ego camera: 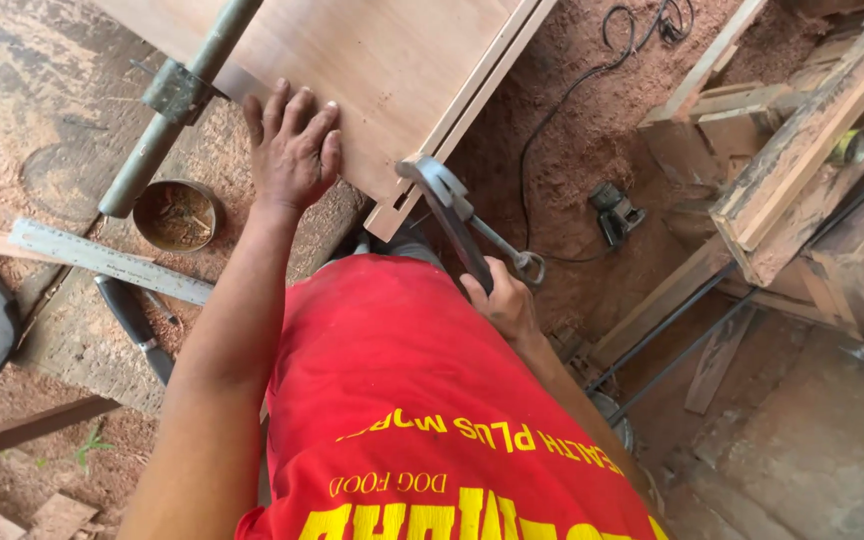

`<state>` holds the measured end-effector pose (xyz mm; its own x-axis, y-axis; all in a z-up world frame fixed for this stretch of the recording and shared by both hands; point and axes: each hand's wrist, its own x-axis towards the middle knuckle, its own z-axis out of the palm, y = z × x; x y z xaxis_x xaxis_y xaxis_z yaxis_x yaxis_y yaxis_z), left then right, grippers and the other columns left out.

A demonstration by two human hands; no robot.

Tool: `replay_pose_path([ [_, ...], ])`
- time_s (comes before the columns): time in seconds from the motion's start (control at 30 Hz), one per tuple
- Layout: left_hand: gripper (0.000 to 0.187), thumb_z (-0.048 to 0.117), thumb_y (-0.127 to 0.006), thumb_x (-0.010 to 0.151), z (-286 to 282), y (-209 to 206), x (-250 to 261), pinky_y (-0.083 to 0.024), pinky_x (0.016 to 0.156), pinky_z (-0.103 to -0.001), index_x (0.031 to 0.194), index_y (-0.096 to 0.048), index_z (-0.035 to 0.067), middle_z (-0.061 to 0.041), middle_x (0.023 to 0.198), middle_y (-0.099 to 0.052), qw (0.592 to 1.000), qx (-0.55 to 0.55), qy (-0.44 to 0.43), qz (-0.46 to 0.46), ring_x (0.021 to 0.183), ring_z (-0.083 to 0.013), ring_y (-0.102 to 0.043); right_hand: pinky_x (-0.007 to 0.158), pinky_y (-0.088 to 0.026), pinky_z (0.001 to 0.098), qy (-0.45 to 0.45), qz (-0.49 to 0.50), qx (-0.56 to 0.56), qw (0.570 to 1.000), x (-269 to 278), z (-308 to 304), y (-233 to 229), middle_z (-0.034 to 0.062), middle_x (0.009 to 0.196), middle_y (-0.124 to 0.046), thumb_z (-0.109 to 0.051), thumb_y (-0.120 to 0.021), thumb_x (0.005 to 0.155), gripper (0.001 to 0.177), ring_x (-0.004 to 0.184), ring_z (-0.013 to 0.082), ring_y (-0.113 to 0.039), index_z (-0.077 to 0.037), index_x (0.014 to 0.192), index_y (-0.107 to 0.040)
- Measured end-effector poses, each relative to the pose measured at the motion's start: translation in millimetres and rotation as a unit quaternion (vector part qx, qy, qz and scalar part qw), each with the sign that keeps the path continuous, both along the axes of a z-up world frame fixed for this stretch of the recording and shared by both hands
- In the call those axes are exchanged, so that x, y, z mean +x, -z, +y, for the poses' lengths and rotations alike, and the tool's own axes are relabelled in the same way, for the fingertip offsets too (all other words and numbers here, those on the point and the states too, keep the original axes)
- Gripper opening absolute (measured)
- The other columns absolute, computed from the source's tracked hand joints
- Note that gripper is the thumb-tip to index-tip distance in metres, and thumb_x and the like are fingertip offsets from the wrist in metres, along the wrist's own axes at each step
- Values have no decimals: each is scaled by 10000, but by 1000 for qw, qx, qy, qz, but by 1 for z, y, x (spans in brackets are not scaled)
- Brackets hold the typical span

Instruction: The person hammers nails into a wooden frame using a hammer. They repeatedly pick up nails from a small container and drive them into the wood to secure the frame pieces together.

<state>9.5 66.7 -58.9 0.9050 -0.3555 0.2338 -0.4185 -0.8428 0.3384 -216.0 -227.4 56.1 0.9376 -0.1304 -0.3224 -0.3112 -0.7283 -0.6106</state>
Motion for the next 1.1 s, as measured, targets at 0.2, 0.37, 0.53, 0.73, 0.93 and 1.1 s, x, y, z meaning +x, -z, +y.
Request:
replay_pose_path([
  [0.2, 411, 378, -460, 1131, -2, -9, 2, 35, 1296, -522, 1395, -723, 207, -126, 1508, -588, 999, -44, 2, 4, 1557, -325, -330, 686, -607, 450, 8, -100, 15, 995, -22, -11, 20, 229, 955, -740, -338, -668, 982, 465, 866, 378, -762, 22, 1257, -563],
  [0.37, 355, 330, -521, 1118, -3, -14, 6, -22, 1287, -548, 1370, -720, 177, -136, 1501, -581, 998, -65, -5, -11, 1539, -348, -351, 677, -586, 452, -38, 10, -23, 999, -5, -7, -2, 231, 957, -736, -333, -665, 979, 461, 841, 378, -748, 12, 1272, -576],
  [0.53, 351, 285, -678, 1048, 27, -16, -35, -118, 1270, -575, 1348, -687, 103, -154, 1490, -576, 997, -63, 10, -33, 1509, -372, -381, 695, -580, 459, -48, -201, 26, 978, -10, 7, -11, 222, 955, -715, -319, -675, 1010, 409, 899, 396, -729, 11, 1233, -584],
  [0.73, 224, 102, -717, 907, 131, -3, -124, -448, 1058, -436, 1112, -682, 184, -34, 1151, -719, 994, -38, -97, -44, 1173, -244, -647, 612, -548, 448, -47, 17, -31, 998, 3, 16, -2, 178, 862, -727, -313, -702, 976, 348, 780, 376, -730, -29, 1157, -614],
  [0.93, 201, 179, -688, 914, 208, 19, -128, -475, 922, -445, 1103, -739, 134, -77, 1084, -725, 930, 13, -361, 69, 1034, -298, -666, 711, -562, 452, -5, 87, 37, 995, -13, 32, 17, 197, 953, -734, -383, -692, 935, 456, 890, 356, -738, -41, 1220, -594],
  [1.1, 140, 241, -650, 927, 206, 4, -88, -437, 911, -491, 912, -783, 202, -46, 949, -748, 956, 72, -246, 141, 961, -261, -674, 803, -565, 481, 37, 118, 29, 992, -9, 40, 6, 233, 1080, -726, -394, -654, 943, 491, 1030, 399, -710, -44, 1281, -581],
])
